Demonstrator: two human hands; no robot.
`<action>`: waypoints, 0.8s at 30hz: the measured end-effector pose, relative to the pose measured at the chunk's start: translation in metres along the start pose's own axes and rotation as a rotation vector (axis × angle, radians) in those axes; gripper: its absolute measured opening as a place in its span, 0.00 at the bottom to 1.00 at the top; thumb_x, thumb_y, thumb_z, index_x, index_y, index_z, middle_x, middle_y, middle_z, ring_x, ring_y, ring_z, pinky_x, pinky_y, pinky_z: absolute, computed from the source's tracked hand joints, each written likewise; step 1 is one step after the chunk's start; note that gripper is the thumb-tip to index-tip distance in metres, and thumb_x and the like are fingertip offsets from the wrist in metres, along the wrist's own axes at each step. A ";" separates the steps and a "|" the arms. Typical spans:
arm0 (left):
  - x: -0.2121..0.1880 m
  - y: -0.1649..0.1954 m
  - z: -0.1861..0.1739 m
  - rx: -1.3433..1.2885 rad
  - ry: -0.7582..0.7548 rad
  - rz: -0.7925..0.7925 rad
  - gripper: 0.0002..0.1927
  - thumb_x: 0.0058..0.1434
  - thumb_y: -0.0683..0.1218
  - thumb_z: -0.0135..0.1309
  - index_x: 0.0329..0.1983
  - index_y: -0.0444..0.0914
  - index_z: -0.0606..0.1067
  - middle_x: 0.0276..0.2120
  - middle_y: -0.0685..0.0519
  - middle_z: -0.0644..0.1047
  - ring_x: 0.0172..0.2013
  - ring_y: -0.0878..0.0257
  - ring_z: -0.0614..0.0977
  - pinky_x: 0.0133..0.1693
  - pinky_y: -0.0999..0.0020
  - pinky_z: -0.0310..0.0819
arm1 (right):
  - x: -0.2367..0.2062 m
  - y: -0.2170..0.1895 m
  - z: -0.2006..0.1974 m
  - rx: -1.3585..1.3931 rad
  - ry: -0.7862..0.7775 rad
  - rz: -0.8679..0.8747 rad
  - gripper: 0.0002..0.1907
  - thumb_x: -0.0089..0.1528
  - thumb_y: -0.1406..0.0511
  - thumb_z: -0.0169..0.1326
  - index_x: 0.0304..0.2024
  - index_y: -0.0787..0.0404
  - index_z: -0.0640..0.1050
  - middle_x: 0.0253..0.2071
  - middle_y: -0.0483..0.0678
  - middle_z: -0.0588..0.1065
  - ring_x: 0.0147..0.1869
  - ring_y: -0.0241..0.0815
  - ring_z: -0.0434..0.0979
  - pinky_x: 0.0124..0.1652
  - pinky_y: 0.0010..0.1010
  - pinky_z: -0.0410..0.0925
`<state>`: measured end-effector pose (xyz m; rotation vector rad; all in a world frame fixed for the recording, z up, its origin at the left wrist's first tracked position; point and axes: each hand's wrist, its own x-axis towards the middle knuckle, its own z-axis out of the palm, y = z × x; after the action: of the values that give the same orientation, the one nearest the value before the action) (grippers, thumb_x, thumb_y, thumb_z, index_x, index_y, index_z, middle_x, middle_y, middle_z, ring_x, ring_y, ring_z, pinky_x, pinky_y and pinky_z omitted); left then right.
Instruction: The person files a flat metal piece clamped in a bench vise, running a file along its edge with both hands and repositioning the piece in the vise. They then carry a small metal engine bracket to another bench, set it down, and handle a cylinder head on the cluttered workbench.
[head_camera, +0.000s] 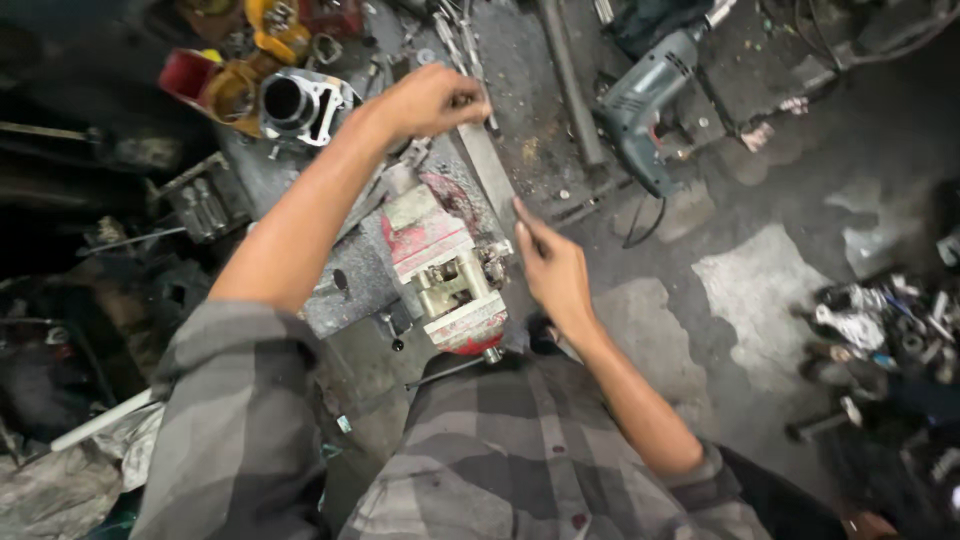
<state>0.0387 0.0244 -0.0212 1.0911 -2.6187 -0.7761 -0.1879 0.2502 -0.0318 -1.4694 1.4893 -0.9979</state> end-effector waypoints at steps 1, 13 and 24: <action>0.004 -0.004 -0.006 0.006 0.023 -0.015 0.18 0.71 0.58 0.54 0.43 0.39 0.81 0.33 0.45 0.82 0.32 0.50 0.84 0.38 0.54 0.77 | 0.010 0.001 0.001 0.046 -0.014 -0.006 0.18 0.70 0.64 0.53 0.63 0.55 0.76 0.56 0.58 0.79 0.58 0.32 0.75 0.54 0.26 0.70; -0.014 0.030 0.054 -0.077 -0.066 0.044 0.23 0.70 0.62 0.52 0.40 0.38 0.82 0.34 0.46 0.83 0.33 0.55 0.84 0.39 0.56 0.79 | -0.063 -0.015 -0.029 -0.092 -0.032 0.091 0.19 0.70 0.64 0.51 0.63 0.56 0.76 0.58 0.59 0.77 0.63 0.39 0.77 0.57 0.27 0.68; -0.022 0.053 0.066 -0.090 -0.062 0.171 0.21 0.72 0.60 0.51 0.42 0.38 0.80 0.32 0.45 0.83 0.33 0.52 0.85 0.39 0.56 0.78 | -0.091 -0.033 -0.053 -0.144 -0.039 0.056 0.20 0.69 0.63 0.51 0.65 0.49 0.74 0.55 0.62 0.78 0.60 0.43 0.79 0.52 0.32 0.70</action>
<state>-0.0022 0.0973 -0.0474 0.8194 -2.6560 -0.8922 -0.2246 0.3406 0.0191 -1.5300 1.5928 -0.8395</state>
